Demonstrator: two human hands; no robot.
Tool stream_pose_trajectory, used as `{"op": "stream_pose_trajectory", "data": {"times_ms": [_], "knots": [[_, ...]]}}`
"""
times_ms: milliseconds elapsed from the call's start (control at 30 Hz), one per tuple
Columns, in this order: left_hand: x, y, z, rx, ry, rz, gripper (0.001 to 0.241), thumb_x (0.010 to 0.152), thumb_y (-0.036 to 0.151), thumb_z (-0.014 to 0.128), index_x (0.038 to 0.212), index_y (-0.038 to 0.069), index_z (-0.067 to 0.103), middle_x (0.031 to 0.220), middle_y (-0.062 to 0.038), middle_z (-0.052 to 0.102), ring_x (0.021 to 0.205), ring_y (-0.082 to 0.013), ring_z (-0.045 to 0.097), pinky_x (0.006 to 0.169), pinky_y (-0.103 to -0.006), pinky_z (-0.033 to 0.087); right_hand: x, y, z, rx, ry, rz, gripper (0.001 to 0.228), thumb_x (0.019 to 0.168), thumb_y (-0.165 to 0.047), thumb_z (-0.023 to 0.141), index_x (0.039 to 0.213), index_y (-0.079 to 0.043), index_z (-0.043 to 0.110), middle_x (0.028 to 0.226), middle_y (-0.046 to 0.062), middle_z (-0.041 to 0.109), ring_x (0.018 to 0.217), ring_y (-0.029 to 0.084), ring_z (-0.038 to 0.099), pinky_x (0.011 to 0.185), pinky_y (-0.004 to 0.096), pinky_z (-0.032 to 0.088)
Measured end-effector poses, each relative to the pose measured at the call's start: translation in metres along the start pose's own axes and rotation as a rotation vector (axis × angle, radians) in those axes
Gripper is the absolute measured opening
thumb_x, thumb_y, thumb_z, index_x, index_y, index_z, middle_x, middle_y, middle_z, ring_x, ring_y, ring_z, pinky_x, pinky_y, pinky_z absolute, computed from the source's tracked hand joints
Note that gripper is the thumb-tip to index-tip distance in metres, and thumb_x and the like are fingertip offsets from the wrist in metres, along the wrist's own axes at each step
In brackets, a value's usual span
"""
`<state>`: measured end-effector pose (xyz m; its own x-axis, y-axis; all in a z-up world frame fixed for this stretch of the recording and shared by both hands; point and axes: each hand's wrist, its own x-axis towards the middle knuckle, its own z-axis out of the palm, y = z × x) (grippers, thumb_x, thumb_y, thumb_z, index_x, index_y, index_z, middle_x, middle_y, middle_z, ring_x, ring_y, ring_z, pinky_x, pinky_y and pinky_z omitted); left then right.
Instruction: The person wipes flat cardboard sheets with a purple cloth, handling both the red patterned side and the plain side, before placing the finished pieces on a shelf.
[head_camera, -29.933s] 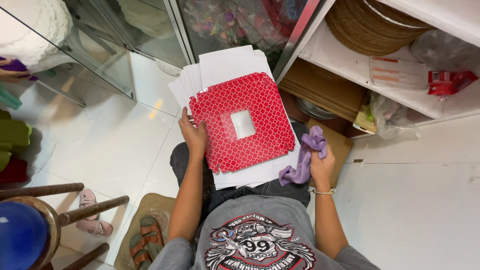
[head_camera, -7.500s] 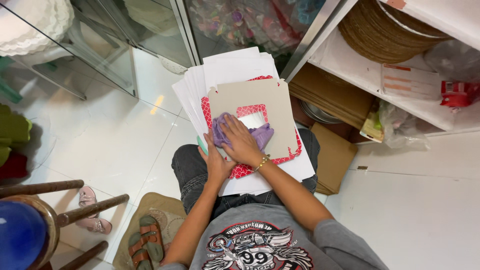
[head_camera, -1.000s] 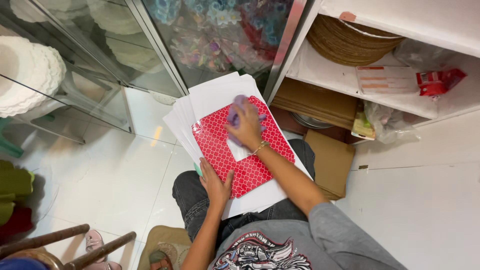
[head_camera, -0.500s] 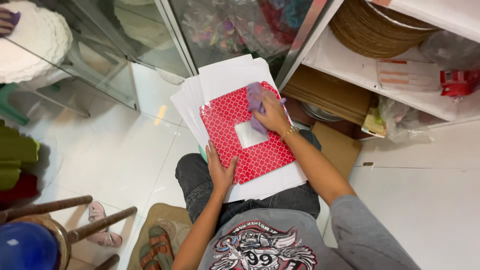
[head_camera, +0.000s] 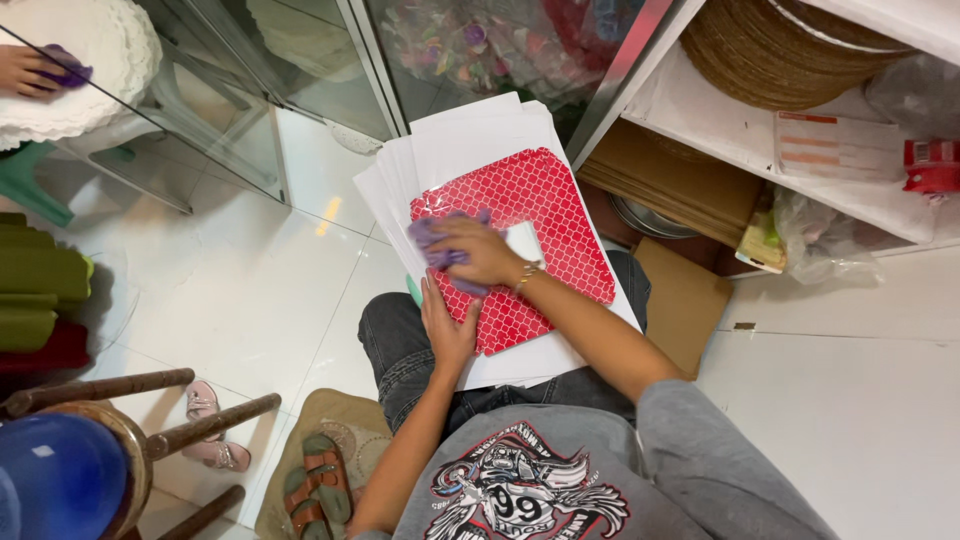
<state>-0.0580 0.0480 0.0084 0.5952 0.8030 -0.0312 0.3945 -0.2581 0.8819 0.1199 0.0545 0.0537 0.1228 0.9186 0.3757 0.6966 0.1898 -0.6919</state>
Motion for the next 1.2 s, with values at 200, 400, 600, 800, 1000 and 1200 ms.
{"op": "stream_pose_trajectory", "data": {"times_ms": [200, 400, 600, 800, 1000, 1200], "knots": [[-0.003, 0.004, -0.001, -0.002, -0.052, -0.019, 0.099, 0.091, 0.038, 0.07, 0.163, 0.008, 0.01, 0.168, -0.019, 0.019, 0.154, -0.0405, 0.014, 0.12, -0.0608, 0.01, -0.048, 0.041, -0.065, -0.246, 0.273, 0.239, 0.05, 0.073, -0.021, 0.078, 0.122, -0.014, 0.074, 0.127, 0.021, 0.067, 0.128, 0.041, 0.057, 0.116, 0.052, 0.038], [-0.003, 0.002, 0.0, 0.007, -0.046, -0.02, 0.096, 0.092, 0.04, 0.069, 0.164, 0.012, 0.012, 0.168, -0.014, 0.021, 0.154, -0.0383, 0.014, 0.121, -0.0604, 0.013, -0.075, 0.015, -0.022, -0.519, 0.57, 0.83, 0.067, 0.09, -0.019, 0.067, 0.152, -0.01, 0.044, 0.16, 0.034, 0.028, 0.15, 0.05, 0.022, 0.123, 0.061, 0.014], [-0.001, 0.002, -0.002, 0.038, -0.018, 0.01, 0.091, 0.095, 0.041, 0.066, 0.164, 0.012, 0.013, 0.167, -0.017, 0.024, 0.153, -0.0409, 0.018, 0.12, -0.0623, 0.015, -0.125, -0.023, 0.021, -0.43, 0.299, 0.374, 0.068, 0.076, -0.019, 0.07, 0.142, -0.008, 0.059, 0.144, 0.026, 0.054, 0.14, 0.046, 0.042, 0.12, 0.059, 0.025], [0.0, -0.002, -0.002, -0.038, 0.002, 0.016, 0.082, 0.101, 0.038, 0.058, 0.163, 0.006, 0.014, 0.164, -0.018, 0.029, 0.15, -0.0411, 0.026, 0.118, -0.0606, 0.022, -0.166, -0.011, -0.04, 0.087, 0.072, 0.198, 0.044, 0.069, -0.012, 0.075, 0.111, -0.024, 0.081, 0.139, 0.009, 0.067, 0.139, 0.034, 0.052, 0.118, 0.051, 0.031], [-0.001, 0.006, -0.005, -0.047, -0.023, 0.001, 0.079, 0.101, 0.035, 0.059, 0.163, 0.011, 0.017, 0.161, -0.018, 0.034, 0.15, -0.0417, 0.027, 0.119, -0.0595, 0.023, -0.107, 0.027, -0.066, -0.357, 0.237, 0.468, 0.06, 0.078, -0.025, 0.076, 0.136, -0.017, 0.065, 0.137, 0.022, 0.061, 0.137, 0.043, 0.048, 0.118, 0.056, 0.032], [0.002, 0.013, -0.007, -0.078, -0.036, -0.016, 0.077, 0.101, 0.031, 0.059, 0.163, 0.01, 0.018, 0.16, -0.022, 0.035, 0.148, -0.0444, 0.028, 0.119, -0.0605, 0.024, -0.025, 0.0, -0.007, -0.525, 0.483, 0.658, 0.061, 0.084, -0.031, 0.08, 0.138, -0.01, 0.058, 0.154, 0.033, 0.038, 0.144, 0.052, 0.034, 0.118, 0.063, 0.024]]}}
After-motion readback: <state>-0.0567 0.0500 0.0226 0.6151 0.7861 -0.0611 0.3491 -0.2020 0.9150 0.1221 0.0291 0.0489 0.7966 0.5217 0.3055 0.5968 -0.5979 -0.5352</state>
